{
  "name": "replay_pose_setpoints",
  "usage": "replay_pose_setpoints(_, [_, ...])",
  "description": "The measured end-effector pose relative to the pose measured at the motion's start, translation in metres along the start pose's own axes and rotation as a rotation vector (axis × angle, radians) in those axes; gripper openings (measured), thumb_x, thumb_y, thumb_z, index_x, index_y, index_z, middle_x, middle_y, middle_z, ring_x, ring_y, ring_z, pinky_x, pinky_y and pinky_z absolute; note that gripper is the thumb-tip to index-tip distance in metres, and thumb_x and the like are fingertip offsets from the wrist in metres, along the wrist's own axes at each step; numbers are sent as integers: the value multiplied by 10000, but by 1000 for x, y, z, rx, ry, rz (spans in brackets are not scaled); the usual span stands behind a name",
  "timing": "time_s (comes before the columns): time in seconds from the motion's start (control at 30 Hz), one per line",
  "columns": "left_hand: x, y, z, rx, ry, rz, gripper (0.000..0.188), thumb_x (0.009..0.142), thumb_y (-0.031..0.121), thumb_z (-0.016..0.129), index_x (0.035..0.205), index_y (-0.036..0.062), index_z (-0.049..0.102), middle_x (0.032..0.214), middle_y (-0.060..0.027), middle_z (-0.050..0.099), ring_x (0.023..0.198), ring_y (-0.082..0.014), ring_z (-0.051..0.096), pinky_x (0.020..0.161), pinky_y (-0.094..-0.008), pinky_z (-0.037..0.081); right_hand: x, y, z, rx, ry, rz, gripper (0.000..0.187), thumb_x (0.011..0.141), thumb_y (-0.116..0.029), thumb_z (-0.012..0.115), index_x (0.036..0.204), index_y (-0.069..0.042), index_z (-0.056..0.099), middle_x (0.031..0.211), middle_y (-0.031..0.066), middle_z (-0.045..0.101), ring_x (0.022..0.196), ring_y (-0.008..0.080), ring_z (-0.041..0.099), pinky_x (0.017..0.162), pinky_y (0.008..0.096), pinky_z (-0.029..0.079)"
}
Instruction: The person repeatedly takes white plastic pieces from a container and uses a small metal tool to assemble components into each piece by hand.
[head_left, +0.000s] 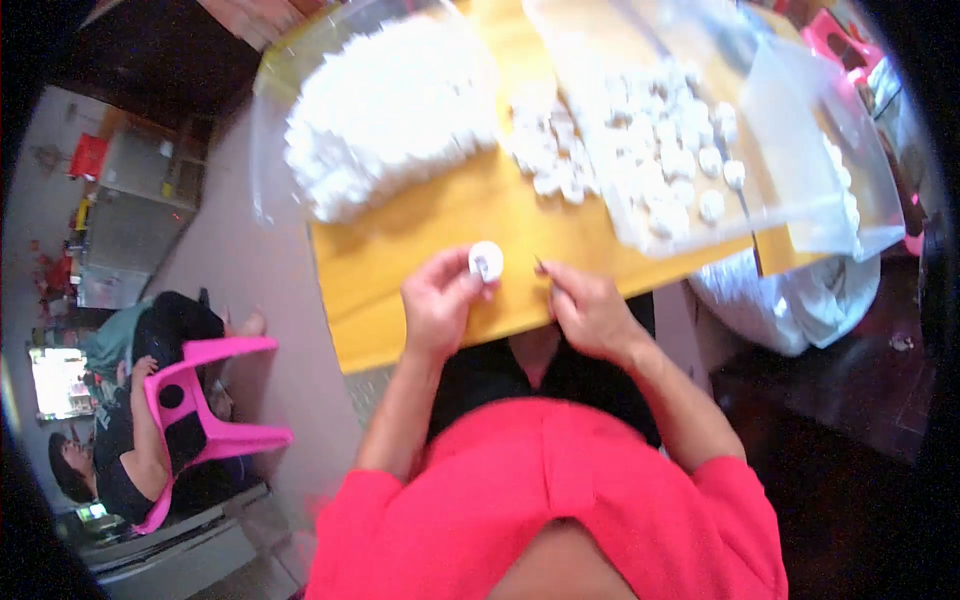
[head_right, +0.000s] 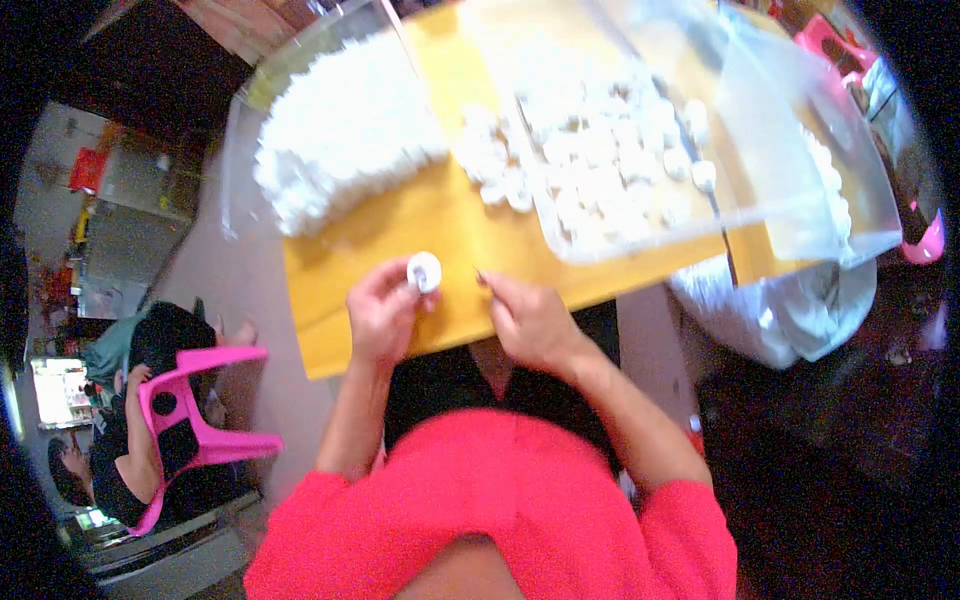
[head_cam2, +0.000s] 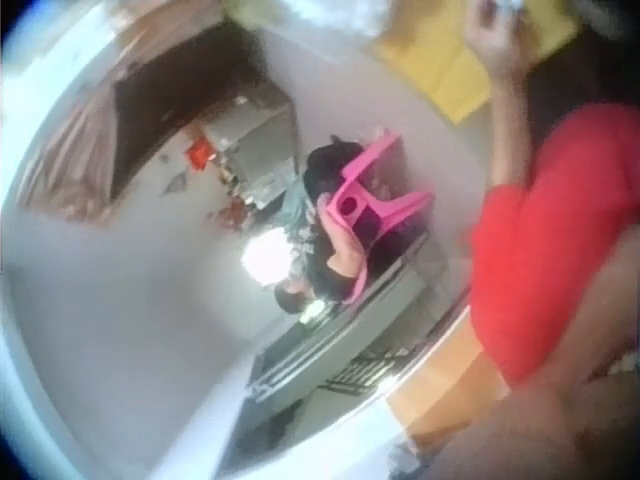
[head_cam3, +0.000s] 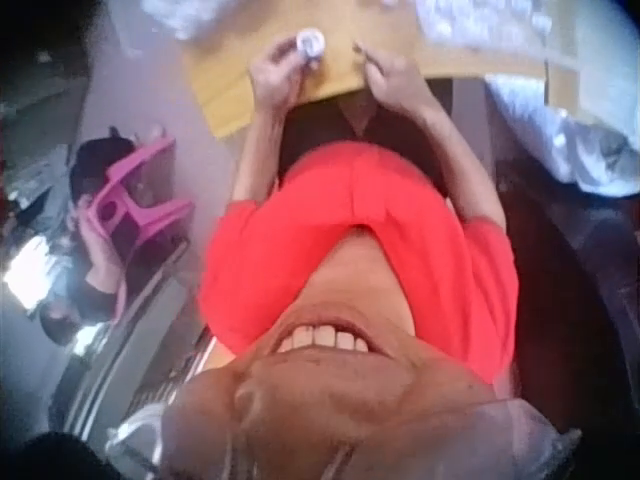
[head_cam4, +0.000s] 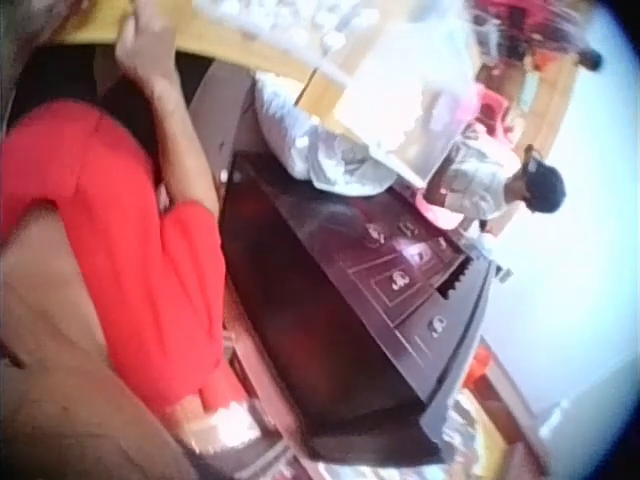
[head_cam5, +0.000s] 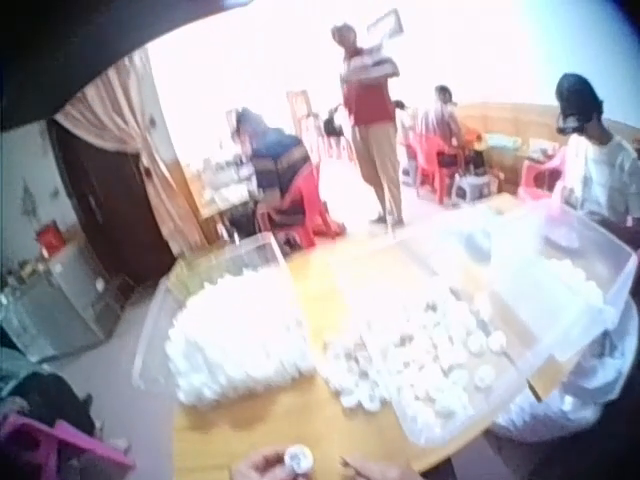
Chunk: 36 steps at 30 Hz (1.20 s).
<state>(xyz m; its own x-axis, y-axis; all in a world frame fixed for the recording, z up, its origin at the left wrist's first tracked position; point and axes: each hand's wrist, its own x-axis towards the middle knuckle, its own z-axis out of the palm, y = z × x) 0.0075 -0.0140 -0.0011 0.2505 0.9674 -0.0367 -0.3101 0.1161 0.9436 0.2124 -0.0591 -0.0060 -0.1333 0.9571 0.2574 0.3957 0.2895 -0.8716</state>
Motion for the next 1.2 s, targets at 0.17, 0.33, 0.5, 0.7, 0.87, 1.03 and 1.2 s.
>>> replay_pose_setpoints(0.17, [20, 117, 2, 447, 268, 727, 267, 835, -19, 597, 1100, -39, 569, 980, -128, 641, 822, -180, 612, 709, -319, 504, -15, -4, -1, 44, 41, 5, 251, 830, 2, 469, 1044, 14, 599, 636, 142, 559, 566, 185, 574, 543, 300, 458])
replay_pose_setpoints(0.33, [29, 158, 10, 530, 239, 829, 251, 839, -17, 584, 1088, -47, 576, 967, -129, 638, 816, -165, 602, 718, -296, 496, -14, -8, -8, 33, -47, 72, 285, 810, -24, 479, 1071, 28, 580, 921, 236, 627, 860, 371, 624, 730, 387, 509])
replay_pose_setpoints(0.5, [19, 55, 26, 142, -53, 260, 256, 848, -16, 590, 1102, -36, 573, 972, -101, 642, 839, -167, 622, 743, -288, 513, -10, -2, -8, 170, -58, 161, 289, 880, -28, 434, 1145, 32, 534, 675, 71, 575, 594, 134, 558, 586, 271, 467])
replay_pose_setpoints(0.7, [9, -15, 17, -162, -49, -25, 279, 856, -21, 563, 1135, -30, 554, 1009, -123, 636, 837, -184, 625, 705, -282, 515, -5, -20, -24, 477, -84, 473, 227, 902, -63, 438, 1095, 3, 540, 690, 31, 574, 472, 81, 464, 437, 218, 383])
replay_pose_setpoints(0.87, [22, -32, 10, -172, -29, -98, 326, 829, -25, 583, 1153, -24, 551, 1018, -108, 637, 840, -189, 620, 718, -286, 514, -2, -10, -17, 438, -135, 512, 148, 927, -137, 453, 867, -50, 557, 621, 5, 540, 421, 62, 410, 391, 221, 335])
replay_pose_setpoints(1.03, [14, -26, 15, -197, -104, -15, 324, 833, -39, 589, 1156, -30, 562, 1024, -150, 640, 846, -212, 635, 732, -304, 528, -13, -25, -13, 228, -95, 347, 179, 890, -62, 489, 1015, 14, 593, 692, 42, 588, 643, 111, 557, 597, 245, 448])
replay_pose_setpoints(1.2, [23, -34, 16, -96, -154, 42, 312, 835, -62, 582, 1146, -53, 550, 1020, -165, 632, 873, -222, 645, 749, -298, 548, -10, -11, -9, 9, -109, 344, 152, 880, -60, 491, 967, 21, 586, 668, 109, 579, 610, 149, 571, 584, 284, 457])
